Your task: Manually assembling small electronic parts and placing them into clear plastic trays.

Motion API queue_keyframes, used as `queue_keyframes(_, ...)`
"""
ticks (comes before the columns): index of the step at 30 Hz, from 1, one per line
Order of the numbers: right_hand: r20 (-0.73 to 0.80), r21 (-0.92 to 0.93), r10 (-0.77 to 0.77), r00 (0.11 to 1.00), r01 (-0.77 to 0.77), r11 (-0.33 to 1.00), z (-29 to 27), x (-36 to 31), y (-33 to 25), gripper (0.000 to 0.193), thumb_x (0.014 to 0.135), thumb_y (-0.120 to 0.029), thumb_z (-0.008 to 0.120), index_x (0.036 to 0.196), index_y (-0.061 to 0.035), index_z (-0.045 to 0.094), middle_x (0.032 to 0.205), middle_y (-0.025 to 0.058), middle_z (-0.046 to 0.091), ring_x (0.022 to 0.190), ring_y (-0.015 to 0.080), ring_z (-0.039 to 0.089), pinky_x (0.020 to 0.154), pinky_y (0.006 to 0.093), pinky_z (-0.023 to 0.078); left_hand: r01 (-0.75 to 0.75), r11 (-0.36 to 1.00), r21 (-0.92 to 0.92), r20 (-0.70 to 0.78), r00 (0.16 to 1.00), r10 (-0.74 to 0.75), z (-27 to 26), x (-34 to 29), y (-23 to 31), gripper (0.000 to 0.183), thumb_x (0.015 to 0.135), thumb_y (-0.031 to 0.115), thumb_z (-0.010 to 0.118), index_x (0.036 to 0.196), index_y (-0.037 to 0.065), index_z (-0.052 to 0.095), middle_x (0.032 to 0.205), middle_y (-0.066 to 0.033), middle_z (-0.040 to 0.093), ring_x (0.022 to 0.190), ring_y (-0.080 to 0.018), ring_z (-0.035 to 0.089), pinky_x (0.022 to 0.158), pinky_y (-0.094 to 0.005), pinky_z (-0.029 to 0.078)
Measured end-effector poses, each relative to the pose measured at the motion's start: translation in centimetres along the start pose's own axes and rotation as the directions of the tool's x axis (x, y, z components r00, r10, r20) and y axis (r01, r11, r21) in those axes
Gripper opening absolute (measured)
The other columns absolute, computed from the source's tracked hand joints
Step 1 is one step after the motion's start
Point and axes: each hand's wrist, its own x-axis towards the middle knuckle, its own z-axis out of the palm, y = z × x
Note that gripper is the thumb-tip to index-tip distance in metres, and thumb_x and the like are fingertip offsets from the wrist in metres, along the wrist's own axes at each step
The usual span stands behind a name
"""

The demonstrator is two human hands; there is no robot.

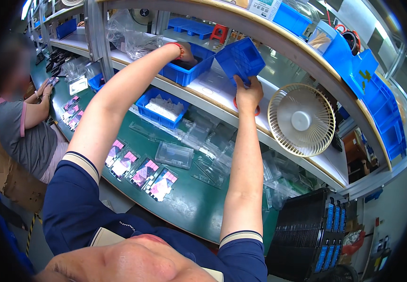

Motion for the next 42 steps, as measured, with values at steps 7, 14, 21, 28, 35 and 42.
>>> queue_keyframes(7, 0.006, 0.006, 0.005, 1.000, -0.005, 1.000, -0.8, 0.3, 0.5, 0.032, 0.071, -0.026, 0.081, 0.082, -0.0011, 0.064, 0.076, 0.0142, 0.065, 0.069, 0.0274, 0.063, 0.066, 0.0361, 0.048, -0.505, 0.812, -0.293, -0.778, 0.619, 0.105, 2.7, -14.8, -4.0, 0.037, 0.084, 0.029, 0.069, 0.102, -0.002, 0.065, 0.098, -0.0167, 0.069, 0.092, -0.0296, 0.066, 0.081, -0.0350, 0.052)
queue_keyframes(14, 0.014, 0.023, -0.008, 1.000, 0.007, 1.000, -0.3, 0.1, 0.0, 0.032, 0.071, -0.025, 0.081, 0.081, -0.0008, 0.064, 0.074, 0.0128, 0.064, 0.066, 0.0241, 0.063, 0.063, 0.0345, 0.048, -0.673, 0.688, -0.272, -0.871, 0.476, 0.121, 17.7, -29.8, -1.4, 0.020, 0.070, -0.001, 0.072, 0.089, 0.002, 0.066, 0.086, -0.0127, 0.067, 0.078, -0.0296, 0.065, 0.070, -0.0368, 0.051)
queue_keyframes(21, 0.020, -0.058, 0.014, 1.000, -0.013, 0.998, -1.0, 0.1, 0.3, 0.033, 0.071, -0.026, 0.082, 0.081, -0.0003, 0.063, 0.073, 0.0123, 0.064, 0.065, 0.0226, 0.061, 0.063, 0.0334, 0.048, -0.615, 0.735, -0.286, -0.862, 0.500, 0.083, 30.1, -35.0, 4.5, 0.025, 0.069, 0.009, 0.076, 0.092, 0.009, 0.066, 0.107, -0.0105, 0.058, 0.098, -0.0289, 0.056, 0.082, -0.0397, 0.048)
queue_keyframes(28, 0.010, -0.086, -0.140, 0.990, 0.140, 0.986, -0.3, 0.6, -1.3, 0.036, 0.072, -0.028, 0.081, 0.087, 0.0000, 0.064, 0.081, 0.0156, 0.065, 0.073, 0.0293, 0.063, 0.068, 0.0374, 0.049, -0.602, 0.760, -0.244, -0.874, 0.476, 0.096, 33.7, -35.4, 5.3, 0.041, 0.068, 0.022, 0.078, 0.107, 0.017, 0.065, 0.123, -0.0107, 0.048, 0.116, -0.0317, 0.039, 0.092, -0.0425, 0.039)
queue_keyframes(35, 0.177, -0.185, -0.249, 0.952, 0.281, 0.942, 2.4, 1.9, -10.4, 0.043, 0.077, -0.038, 0.076, 0.095, -0.0004, 0.064, 0.086, 0.0203, 0.067, 0.082, 0.0362, 0.065, 0.072, 0.0420, 0.051, -0.553, 0.781, -0.291, -0.878, 0.479, 0.013, 33.1, -35.2, 5.5, 0.036, 0.069, 0.012, 0.076, 0.104, 0.012, 0.066, 0.120, -0.0144, 0.048, 0.115, -0.0322, 0.042, 0.093, -0.0421, 0.040)
queue_keyframes(42, 0.455, -0.449, -0.128, 0.881, 0.352, 0.821, 4.5, 0.8, -16.4, 0.043, 0.076, -0.042, 0.076, 0.095, -0.0050, 0.065, 0.087, 0.0195, 0.068, 0.087, 0.0356, 0.067, 0.074, 0.0456, 0.053, -0.525, 0.787, -0.323, -0.872, 0.489, -0.031, 33.0, -35.3, 5.7, 0.034, 0.068, 0.008, 0.074, 0.101, 0.011, 0.068, 0.120, -0.0154, 0.047, 0.113, -0.0335, 0.044, 0.092, -0.0399, 0.042)
